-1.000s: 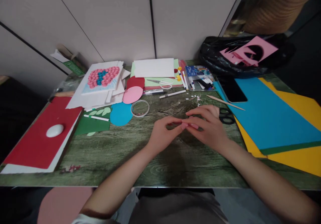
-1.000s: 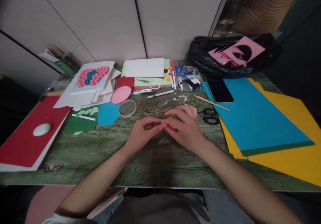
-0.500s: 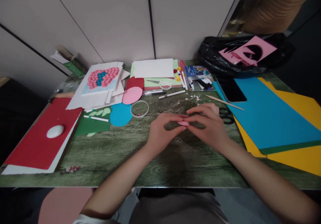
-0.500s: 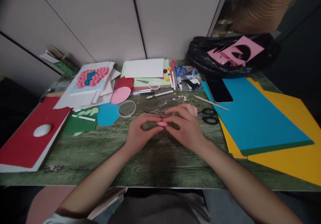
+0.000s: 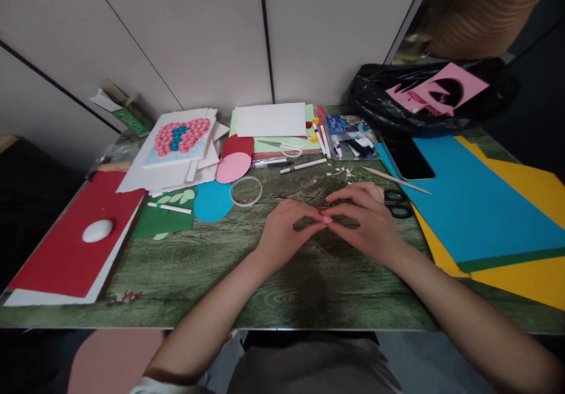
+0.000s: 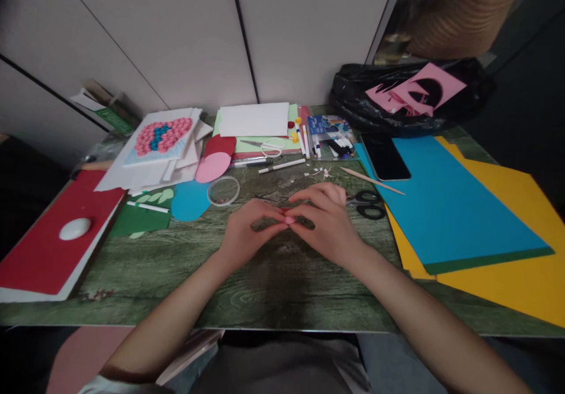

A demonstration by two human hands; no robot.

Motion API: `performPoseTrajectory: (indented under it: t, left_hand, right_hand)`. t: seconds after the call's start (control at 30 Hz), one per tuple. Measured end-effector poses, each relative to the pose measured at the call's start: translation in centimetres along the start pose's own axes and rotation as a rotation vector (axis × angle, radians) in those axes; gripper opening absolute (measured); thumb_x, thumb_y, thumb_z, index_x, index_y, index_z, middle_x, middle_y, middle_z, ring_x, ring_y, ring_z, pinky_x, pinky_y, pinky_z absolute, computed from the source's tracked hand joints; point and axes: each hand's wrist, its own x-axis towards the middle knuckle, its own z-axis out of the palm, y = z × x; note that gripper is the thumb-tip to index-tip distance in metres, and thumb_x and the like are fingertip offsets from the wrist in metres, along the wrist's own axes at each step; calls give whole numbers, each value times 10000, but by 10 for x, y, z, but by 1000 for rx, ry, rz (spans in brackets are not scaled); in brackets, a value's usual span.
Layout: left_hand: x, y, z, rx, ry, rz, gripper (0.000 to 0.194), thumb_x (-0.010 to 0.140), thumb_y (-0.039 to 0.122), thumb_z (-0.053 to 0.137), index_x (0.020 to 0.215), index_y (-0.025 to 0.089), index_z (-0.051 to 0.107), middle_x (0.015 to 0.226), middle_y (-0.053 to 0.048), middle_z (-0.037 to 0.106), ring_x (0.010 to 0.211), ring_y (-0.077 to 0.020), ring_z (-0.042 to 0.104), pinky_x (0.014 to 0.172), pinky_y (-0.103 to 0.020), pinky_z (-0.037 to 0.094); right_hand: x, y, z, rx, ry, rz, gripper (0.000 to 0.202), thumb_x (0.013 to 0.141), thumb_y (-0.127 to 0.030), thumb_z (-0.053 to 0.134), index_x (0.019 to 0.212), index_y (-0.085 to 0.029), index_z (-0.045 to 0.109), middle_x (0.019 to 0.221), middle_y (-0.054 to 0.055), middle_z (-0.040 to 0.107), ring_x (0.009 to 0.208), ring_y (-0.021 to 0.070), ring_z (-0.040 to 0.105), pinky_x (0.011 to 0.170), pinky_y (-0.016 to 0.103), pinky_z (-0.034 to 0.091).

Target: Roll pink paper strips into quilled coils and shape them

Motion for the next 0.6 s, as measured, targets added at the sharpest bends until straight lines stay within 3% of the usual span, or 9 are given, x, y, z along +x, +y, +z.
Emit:
performPoseTrajectory:
  t: [0.17, 0.37, 0.5, 0.6]
  left_hand:
    - [2, 2, -4, -64, -25, -128, 143, 720, 345, 689, 793, 222, 686, 800, 0, 702, 766, -130, 617, 755, -272, 456]
    - [6, 4, -8, -361, -107, -317, 238, 660, 389, 725, 743, 176, 658, 756, -22, 681, 726, -134, 609, 715, -275, 472]
    - [7, 2, -8, -422, -217, -360, 236, 703, 385, 688, 734, 163, 615, 752, -15, 645, 723, -120, 583, 717, -268, 452]
    - [7, 1, -6, -421, -221, -354, 237, 722, 386, 668, 752, 164, 590, 770, -9, 625, 756, -125, 582, 734, -268, 444]
  right_hand:
    - [3, 2, -4, 130, -115, 38, 61, 772, -333, 649, 787, -282, 677, 995, 6, 650, 977, 217, 506, 812, 412, 400]
    - [6, 3, -6, 232, -143, 63, 73, 753, -339, 668, 799, -282, 674, 999, 10, 641, 982, 211, 515, 839, 420, 422]
    - [5, 2, -5, 180, -154, 47, 71, 763, -343, 654, 761, -274, 671, 1006, 14, 646, 986, 220, 514, 831, 428, 410]
    - [4, 1, -4, 144, -158, 31, 56, 762, -331, 656, 753, -278, 672, 1006, 11, 652, 985, 223, 514, 830, 434, 398]
